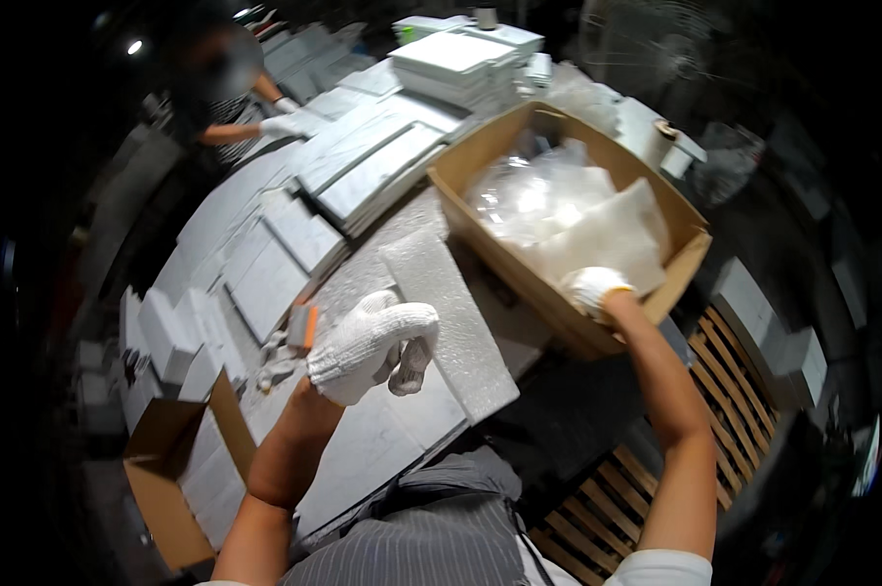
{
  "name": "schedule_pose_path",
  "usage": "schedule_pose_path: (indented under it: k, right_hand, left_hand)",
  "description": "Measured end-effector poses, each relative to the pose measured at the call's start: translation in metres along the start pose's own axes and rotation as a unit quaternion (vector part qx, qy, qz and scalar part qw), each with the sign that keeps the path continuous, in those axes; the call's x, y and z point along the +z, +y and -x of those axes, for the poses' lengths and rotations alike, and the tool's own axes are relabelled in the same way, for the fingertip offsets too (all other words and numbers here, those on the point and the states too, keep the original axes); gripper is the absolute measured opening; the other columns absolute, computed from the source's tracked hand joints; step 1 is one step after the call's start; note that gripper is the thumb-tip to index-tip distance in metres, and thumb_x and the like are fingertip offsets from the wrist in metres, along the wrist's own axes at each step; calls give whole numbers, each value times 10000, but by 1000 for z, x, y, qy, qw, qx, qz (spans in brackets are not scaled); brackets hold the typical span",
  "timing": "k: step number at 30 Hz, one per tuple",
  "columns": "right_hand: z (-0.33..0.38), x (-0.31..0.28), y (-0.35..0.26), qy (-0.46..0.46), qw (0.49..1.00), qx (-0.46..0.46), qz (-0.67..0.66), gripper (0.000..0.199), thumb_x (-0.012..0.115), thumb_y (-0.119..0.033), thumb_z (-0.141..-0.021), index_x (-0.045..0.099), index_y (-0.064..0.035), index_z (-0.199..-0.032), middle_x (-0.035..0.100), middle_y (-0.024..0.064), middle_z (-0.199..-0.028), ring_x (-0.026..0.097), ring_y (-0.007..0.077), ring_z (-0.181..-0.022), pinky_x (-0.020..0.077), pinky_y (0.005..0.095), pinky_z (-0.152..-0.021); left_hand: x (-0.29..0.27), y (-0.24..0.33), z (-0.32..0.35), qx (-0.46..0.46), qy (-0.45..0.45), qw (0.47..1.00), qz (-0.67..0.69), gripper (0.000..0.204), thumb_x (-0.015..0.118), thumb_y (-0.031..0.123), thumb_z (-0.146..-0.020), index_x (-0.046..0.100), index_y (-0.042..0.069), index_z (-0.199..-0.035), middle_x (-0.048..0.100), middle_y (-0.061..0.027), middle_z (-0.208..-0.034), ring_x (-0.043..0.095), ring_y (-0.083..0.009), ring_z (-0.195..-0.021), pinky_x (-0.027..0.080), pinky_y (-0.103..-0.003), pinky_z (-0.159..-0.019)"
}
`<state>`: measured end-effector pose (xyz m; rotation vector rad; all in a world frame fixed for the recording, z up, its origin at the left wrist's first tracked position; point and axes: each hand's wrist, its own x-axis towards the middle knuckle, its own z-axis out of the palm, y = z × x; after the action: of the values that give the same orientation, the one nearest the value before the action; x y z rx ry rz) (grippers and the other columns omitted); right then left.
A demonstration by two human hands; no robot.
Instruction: The person wraps rectangular tiles in plastic film using a handheld dispenser, then places the wrapped tiles into a cardboard box. The process is repeated for multiple tiles.
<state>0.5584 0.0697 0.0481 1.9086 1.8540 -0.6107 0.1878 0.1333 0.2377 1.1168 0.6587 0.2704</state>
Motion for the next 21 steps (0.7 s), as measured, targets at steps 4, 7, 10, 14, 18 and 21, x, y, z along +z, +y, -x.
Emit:
schedule_pose_path:
  k: [4,7,10,14,18,21]
  right_hand:
    - [95,-65,-75,462,848,102,-238,253,576,-119,-936,705,-44,-1140,711,156,-1114,675,312,-1040,518,356,-922]
    - [95,-50,-71,491,853,64,-165,246,608,-157,-957,673,-14,-1146,696,156,-1113,673,322,-1012,518,367,-906]
    - [40,-13,-29,374,910,80,-162,344,696,-252,-909,639,-24,-1160,692,156,-1090,665,343,-991,526,409,-876]
    - [13,39,33,421,884,138,-150,565,632,-329,-952,495,-16,-1402,602,192,-1319,621,315,-1159,515,376,-965]
    - [60,-67,-86,380,686,-16,-620,541,506,-339,-1024,467,9,-1436,549,160,-1397,565,285,-1231,489,392,-1017]
    - [95,-82,-94,342,672,-47,-655,555,532,-371,-1016,487,27,-1400,579,142,-1327,588,259,-1172,505,364,-977]
  left_hand:
    - [-50,-46,61,-18,180,983,-15,334,649,286,-975,645,5,-795,618,-83,-634,595,-154,-492,433,-262,-403]
    - [-66,-78,92,-39,200,979,22,316,656,305,-975,652,8,-865,635,-71,-674,619,-147,-535,496,-271,-463]
    - [-64,-111,121,-49,206,976,54,299,658,322,-979,652,25,-944,633,-43,-700,624,-125,-569,514,-273,-494]
    - [-67,-134,161,-23,226,969,101,319,652,318,-974,622,48,-807,587,-20,-637,565,-94,-536,474,-258,-499]
    - [-74,-147,205,-75,315,942,92,319,656,290,-967,637,3,-829,613,-32,-680,598,-105,-587,475,-257,-507]
    - [-74,-158,226,-97,330,935,90,277,643,208,-966,644,-64,-913,672,-102,-754,663,-180,-642,537,-300,-569]
